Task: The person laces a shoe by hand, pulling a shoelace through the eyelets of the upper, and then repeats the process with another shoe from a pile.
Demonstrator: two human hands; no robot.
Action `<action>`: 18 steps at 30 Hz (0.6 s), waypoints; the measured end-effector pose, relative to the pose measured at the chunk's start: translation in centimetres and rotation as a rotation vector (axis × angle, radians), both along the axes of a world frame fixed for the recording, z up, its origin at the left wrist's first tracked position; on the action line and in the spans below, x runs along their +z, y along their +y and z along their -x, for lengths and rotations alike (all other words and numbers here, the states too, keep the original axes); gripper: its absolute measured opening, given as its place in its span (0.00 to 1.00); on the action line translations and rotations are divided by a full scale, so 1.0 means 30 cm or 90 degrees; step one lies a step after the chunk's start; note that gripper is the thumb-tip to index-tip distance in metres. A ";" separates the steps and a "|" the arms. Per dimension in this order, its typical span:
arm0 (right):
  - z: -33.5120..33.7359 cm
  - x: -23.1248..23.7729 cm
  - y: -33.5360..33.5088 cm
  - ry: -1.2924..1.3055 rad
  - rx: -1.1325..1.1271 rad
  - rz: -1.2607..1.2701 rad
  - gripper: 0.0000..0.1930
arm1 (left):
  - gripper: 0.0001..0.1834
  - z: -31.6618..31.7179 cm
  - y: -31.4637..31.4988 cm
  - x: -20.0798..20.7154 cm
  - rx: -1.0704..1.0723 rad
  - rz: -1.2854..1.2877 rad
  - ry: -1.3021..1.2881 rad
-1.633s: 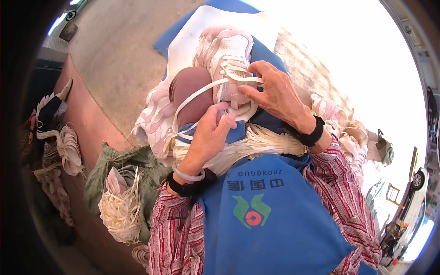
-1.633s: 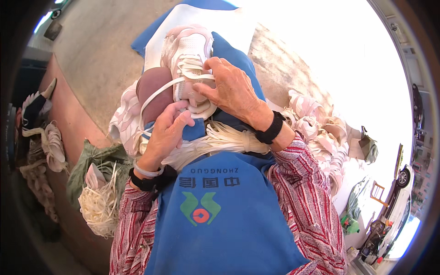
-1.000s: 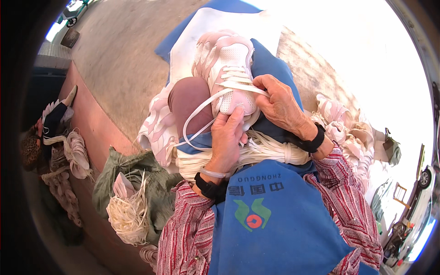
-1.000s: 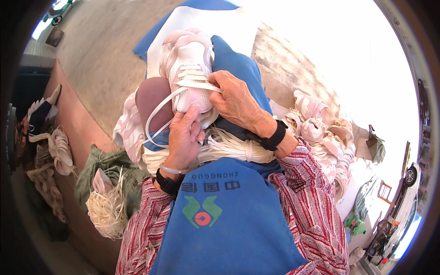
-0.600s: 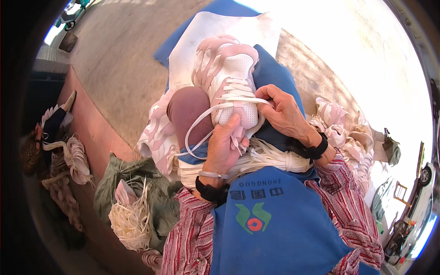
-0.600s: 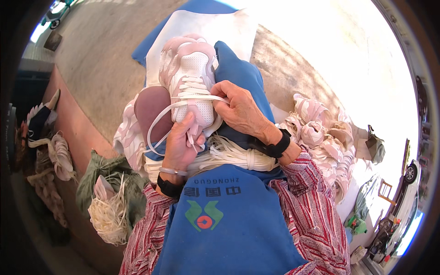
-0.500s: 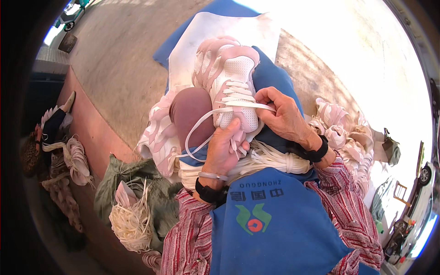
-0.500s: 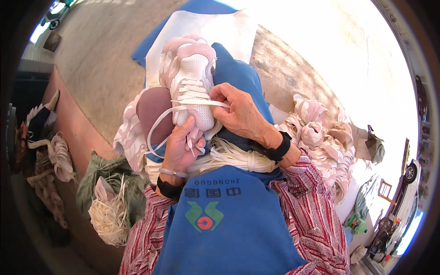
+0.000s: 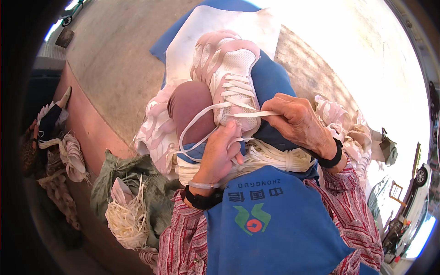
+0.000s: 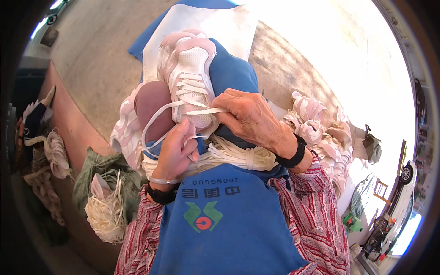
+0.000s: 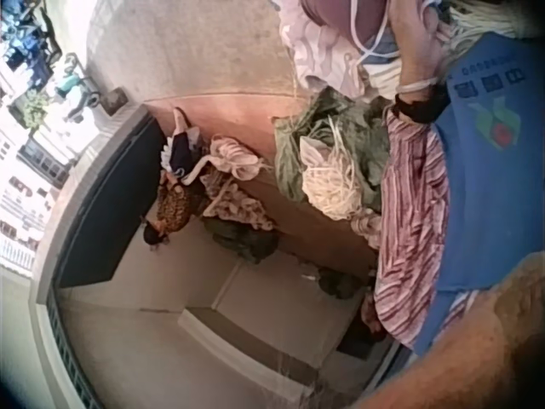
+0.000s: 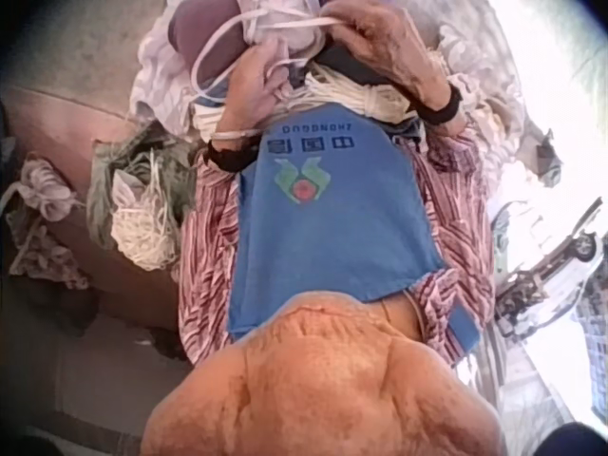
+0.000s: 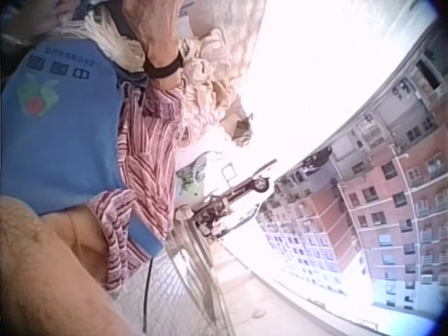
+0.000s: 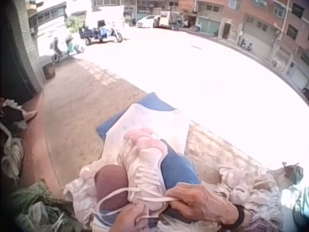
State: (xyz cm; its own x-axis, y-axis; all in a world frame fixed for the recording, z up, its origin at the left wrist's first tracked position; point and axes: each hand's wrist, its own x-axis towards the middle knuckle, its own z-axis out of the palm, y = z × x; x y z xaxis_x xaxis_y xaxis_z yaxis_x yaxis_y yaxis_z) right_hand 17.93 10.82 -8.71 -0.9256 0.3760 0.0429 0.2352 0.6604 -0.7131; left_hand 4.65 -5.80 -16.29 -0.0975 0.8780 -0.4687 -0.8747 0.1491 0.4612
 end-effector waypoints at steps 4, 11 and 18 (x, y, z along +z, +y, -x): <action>0.006 0.036 -0.028 -0.043 -0.066 0.201 0.05 | 0.19 0.059 -0.071 0.099 -0.268 0.075 0.290; 0.032 0.071 -0.017 0.021 -0.039 0.193 0.07 | 0.16 0.246 -0.115 0.215 0.105 0.043 0.600; 0.023 0.199 0.013 0.052 -0.043 0.364 0.08 | 0.15 0.617 -0.360 0.212 0.580 -0.176 0.373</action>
State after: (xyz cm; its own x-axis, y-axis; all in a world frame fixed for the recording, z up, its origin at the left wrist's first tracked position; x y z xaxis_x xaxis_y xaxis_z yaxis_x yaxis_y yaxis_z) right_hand 17.23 11.21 -2.73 -0.9013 0.4182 -0.1133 0.1917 0.1505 -0.9698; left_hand -13.86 -16.60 -9.92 -0.8992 0.4333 0.0606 -0.2418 -0.6076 0.7566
